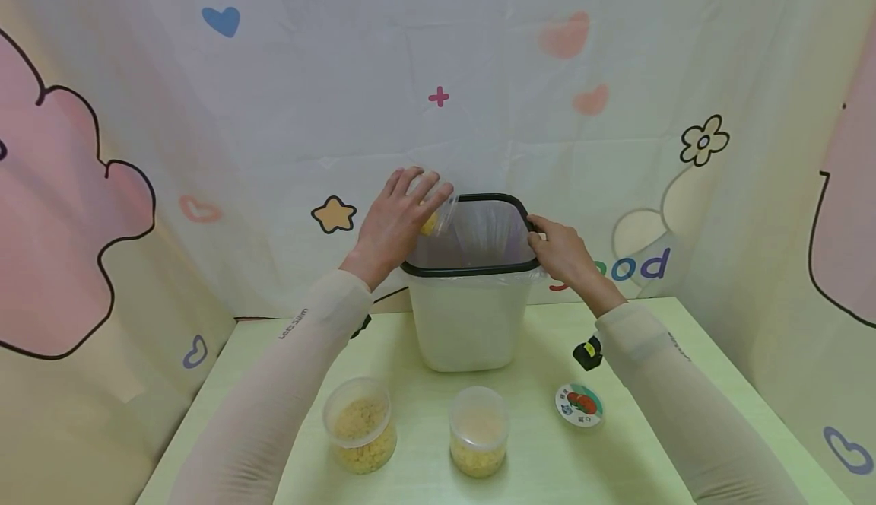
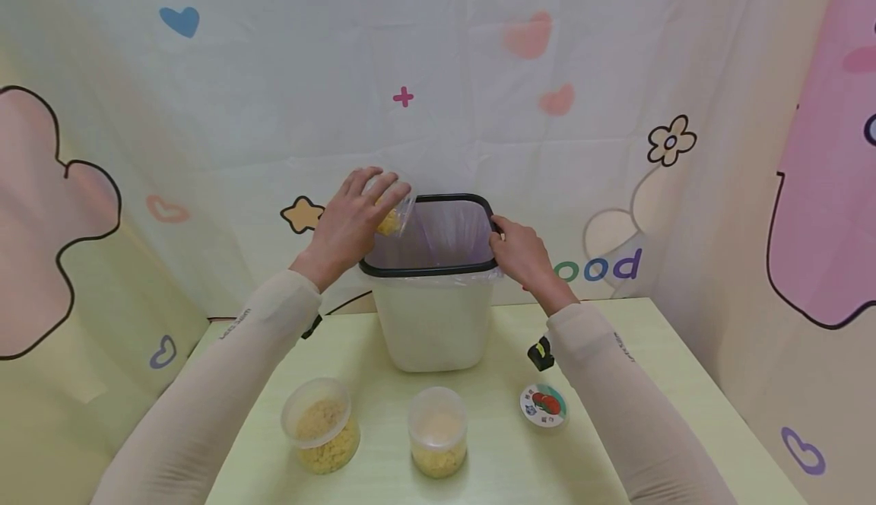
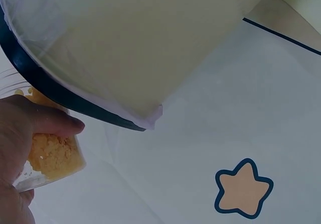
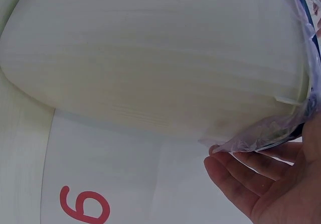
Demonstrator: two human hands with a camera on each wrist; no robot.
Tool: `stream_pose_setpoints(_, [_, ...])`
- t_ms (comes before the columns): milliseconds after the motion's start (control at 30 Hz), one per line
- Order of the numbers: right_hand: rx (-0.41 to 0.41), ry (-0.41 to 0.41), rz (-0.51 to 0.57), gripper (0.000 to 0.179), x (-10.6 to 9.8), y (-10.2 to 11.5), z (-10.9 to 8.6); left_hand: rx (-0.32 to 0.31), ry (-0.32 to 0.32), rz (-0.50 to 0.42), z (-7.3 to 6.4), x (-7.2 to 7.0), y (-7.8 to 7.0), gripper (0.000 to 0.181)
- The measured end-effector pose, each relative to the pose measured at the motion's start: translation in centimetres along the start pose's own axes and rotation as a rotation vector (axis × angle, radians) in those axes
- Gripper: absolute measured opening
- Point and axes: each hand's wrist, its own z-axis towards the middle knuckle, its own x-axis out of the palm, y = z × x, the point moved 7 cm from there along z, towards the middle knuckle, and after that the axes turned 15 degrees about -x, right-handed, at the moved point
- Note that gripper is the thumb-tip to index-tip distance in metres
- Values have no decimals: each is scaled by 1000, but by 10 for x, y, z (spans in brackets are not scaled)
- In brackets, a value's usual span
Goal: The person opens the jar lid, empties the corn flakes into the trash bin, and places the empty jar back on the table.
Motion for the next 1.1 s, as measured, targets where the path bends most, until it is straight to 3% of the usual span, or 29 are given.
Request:
stream_pose_setpoints(400, [1, -1, -5, 52, 0, 0, 1, 41, -7, 93, 0, -1, -3, 71])
stream_pose_setpoints(1100, [10, 0, 9, 52, 0, 0, 0, 69, -6, 131, 1, -4, -5, 81])
